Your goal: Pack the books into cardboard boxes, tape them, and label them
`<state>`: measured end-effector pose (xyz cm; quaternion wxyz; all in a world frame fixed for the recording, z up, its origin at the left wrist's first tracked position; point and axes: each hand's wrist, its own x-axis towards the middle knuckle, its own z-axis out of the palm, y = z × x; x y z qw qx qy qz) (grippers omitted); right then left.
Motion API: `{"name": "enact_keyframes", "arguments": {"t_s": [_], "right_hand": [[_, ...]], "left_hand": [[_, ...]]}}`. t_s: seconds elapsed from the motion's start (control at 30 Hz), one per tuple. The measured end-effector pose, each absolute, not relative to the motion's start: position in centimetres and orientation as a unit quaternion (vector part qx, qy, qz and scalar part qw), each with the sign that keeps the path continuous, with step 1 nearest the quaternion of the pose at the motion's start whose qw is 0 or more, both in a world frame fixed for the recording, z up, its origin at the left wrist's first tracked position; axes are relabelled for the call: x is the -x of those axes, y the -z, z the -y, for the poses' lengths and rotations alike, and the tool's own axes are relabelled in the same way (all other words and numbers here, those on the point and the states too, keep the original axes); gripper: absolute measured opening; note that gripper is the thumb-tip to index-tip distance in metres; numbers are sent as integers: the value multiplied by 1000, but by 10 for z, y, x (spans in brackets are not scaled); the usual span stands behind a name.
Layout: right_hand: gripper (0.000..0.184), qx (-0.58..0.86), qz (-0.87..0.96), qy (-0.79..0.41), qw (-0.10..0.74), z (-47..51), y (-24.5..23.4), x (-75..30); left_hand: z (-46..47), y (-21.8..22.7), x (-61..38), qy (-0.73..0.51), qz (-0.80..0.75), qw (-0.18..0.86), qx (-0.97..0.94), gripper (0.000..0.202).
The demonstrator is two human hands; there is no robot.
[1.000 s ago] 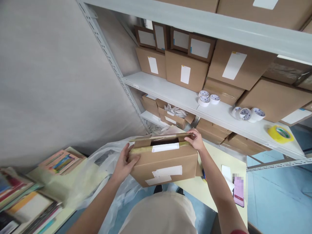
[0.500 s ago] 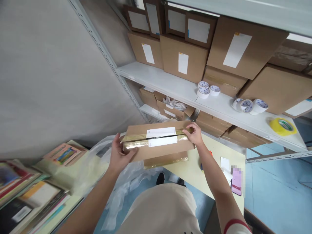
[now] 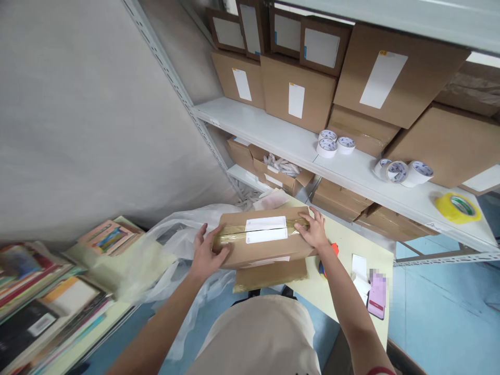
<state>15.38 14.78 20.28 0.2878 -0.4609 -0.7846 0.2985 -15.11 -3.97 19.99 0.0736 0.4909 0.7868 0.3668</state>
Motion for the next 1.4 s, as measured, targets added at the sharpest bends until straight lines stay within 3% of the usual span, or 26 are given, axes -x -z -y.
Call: {"name": "enact_keyframes", "arguments": {"t_s": [0.13,0.23,0.37,0.53,0.63,0.77,0.93,1.07,1.17,1.27,1.33,1.4], "right_hand": [[81,414,769,-418,250,-151,-197,-164],[96,398,743,-473,256,-154,-201,-153],[95,394,729,-483,284,-155,-214,-150],[74,530,710,-291,362,-109,-191,-216],[57,645,688,-220,251,-57,-147,-244],[62,685,689,-226,71,-17,-97,-235],[67,719,641,-264,-45,-35,-82,-214],[57,729,616,-289,-74,-53,-89,-218],[55,731,619,-287,-4,-56,-101,-231],[54,716,599,-298,200,-59,-125,-247],[63,656,589,-327,341,-65,-150,-255],[77,577,591,-365,430,-78,-181,-256]], "left_hand": [[35,-216,138,-297,-818,14,-492,75],[20,-227,116,-230,-777,24,-586,85],[-5,-229,90,-146,-697,53,-700,103],[-22,-222,72,-159,-724,24,-671,100],[-23,-224,60,-167,-737,10,-654,98],[-23,-231,45,-158,-736,11,-658,102],[-25,-230,37,-152,-734,13,-662,99],[-26,-225,40,-135,-734,20,-666,97],[-25,-225,45,-135,-733,33,-666,98],[-20,-227,53,-143,-740,21,-657,96],[-14,-230,62,-151,-745,13,-650,99],[-6,-231,71,-154,-751,9,-642,102]]}}
